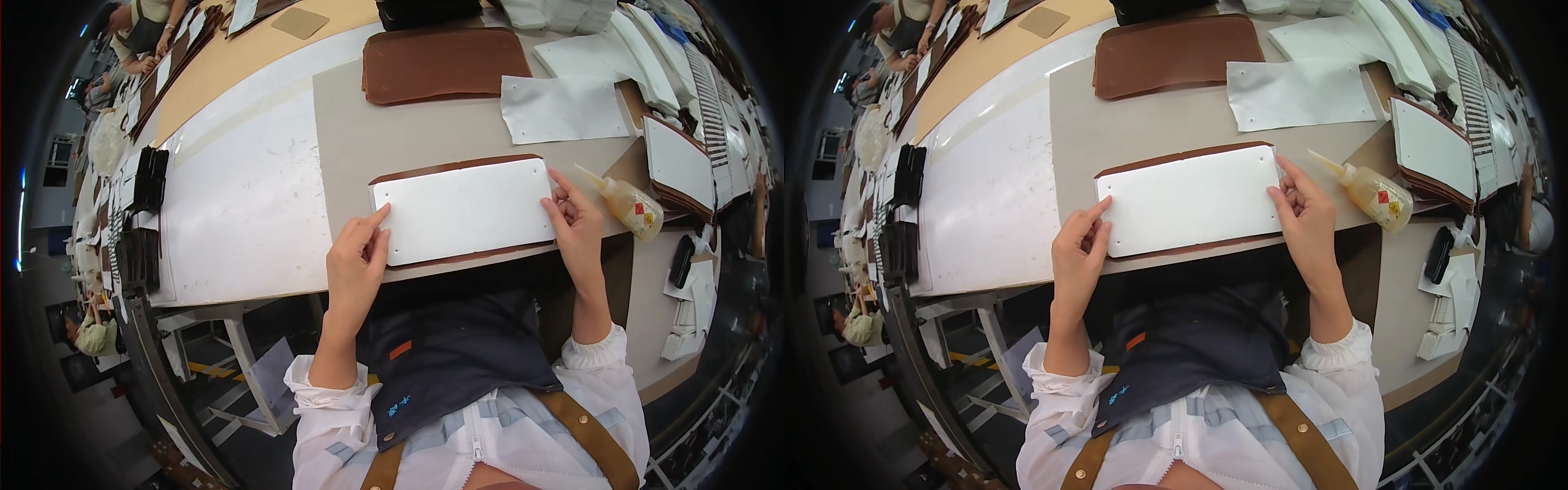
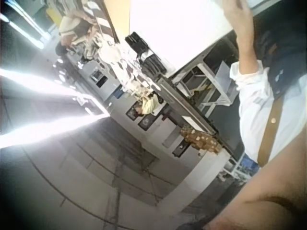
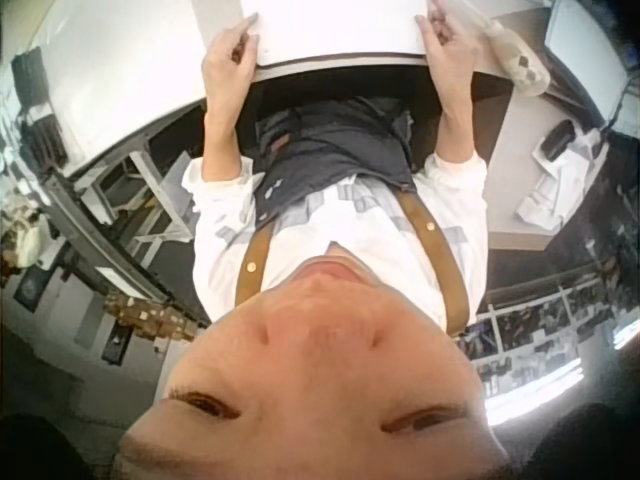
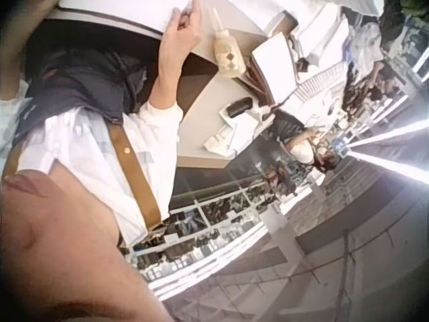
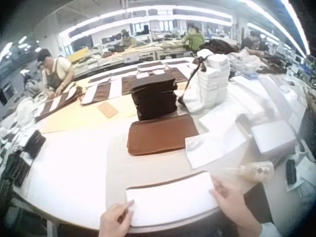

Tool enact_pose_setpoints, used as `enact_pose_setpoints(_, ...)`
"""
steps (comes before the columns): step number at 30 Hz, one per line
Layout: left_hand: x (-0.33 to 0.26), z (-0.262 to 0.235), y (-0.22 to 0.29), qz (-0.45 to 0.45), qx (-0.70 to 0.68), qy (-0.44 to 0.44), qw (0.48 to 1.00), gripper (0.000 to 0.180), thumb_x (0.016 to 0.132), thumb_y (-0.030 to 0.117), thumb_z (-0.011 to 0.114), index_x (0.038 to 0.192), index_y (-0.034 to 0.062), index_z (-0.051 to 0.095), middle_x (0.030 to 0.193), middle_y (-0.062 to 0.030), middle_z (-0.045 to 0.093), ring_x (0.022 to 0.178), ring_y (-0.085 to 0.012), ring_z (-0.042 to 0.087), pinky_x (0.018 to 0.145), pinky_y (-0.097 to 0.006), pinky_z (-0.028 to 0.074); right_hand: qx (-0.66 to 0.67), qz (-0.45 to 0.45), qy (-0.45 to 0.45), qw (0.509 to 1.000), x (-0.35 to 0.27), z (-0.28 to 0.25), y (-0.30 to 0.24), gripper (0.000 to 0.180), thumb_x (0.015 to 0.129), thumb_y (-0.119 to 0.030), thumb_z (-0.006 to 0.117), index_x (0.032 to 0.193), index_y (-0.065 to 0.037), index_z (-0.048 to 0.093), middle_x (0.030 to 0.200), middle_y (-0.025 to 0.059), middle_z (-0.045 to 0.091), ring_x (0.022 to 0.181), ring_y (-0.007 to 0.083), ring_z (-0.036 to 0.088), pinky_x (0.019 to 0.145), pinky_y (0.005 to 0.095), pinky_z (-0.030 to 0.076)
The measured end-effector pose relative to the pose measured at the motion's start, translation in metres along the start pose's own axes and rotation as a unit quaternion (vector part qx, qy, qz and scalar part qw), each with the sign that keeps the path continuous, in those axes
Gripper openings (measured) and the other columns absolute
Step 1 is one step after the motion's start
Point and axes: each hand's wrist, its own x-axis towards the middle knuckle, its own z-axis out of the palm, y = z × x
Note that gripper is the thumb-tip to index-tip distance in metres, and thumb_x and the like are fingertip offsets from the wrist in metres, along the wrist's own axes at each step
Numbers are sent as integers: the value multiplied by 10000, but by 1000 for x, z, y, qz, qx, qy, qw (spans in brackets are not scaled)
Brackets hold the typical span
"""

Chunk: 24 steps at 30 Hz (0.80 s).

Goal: The person repeatedly applies glue from a squeeze bottle onto brown rectangular pads, then places white rectangular sheets on top and presses them down. The person handles the materials one at a time and stacks the finished units on the table.

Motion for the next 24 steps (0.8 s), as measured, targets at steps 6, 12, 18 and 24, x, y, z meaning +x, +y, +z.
enact_pose_setpoints(6,-1,4,-3,-19,-10,5,1000,348,909,-2,642,1246,68,693,770,-4,478,664,-72,431,581,-218,375,-23,-14,10,1000,-1,1,-5,439,890,35,668,1319,-53,638,845,-19,517,630,20,406,575,172,359)
enact_pose_setpoints(12,-1,4,-1,-9,3,8,1000,352,907,2,646,1248,77,695,763,-5,479,652,-75,427,576,-219,368,-55,-26,7,998,2,1,-6,392,879,27,675,1260,-65,679,838,-21,524,625,38,386,553,199,349)
enact_pose_setpoints(18,-1,5,-3,-9,17,4,1000,351,905,12,649,1247,78,695,758,-13,481,646,-83,428,582,-232,375,-73,-36,7,997,3,0,-1,361,880,18,673,1232,-58,696,841,-14,538,638,45,391,559,206,359)
enact_pose_setpoints(24,0,5,-6,-6,11,-2,1000,342,906,13,646,1239,75,698,759,-12,498,641,-87,432,584,-235,382,-53,-6,6,999,3,0,2,358,893,5,668,1245,-55,689,891,-4,580,639,38,393,571,192,365)
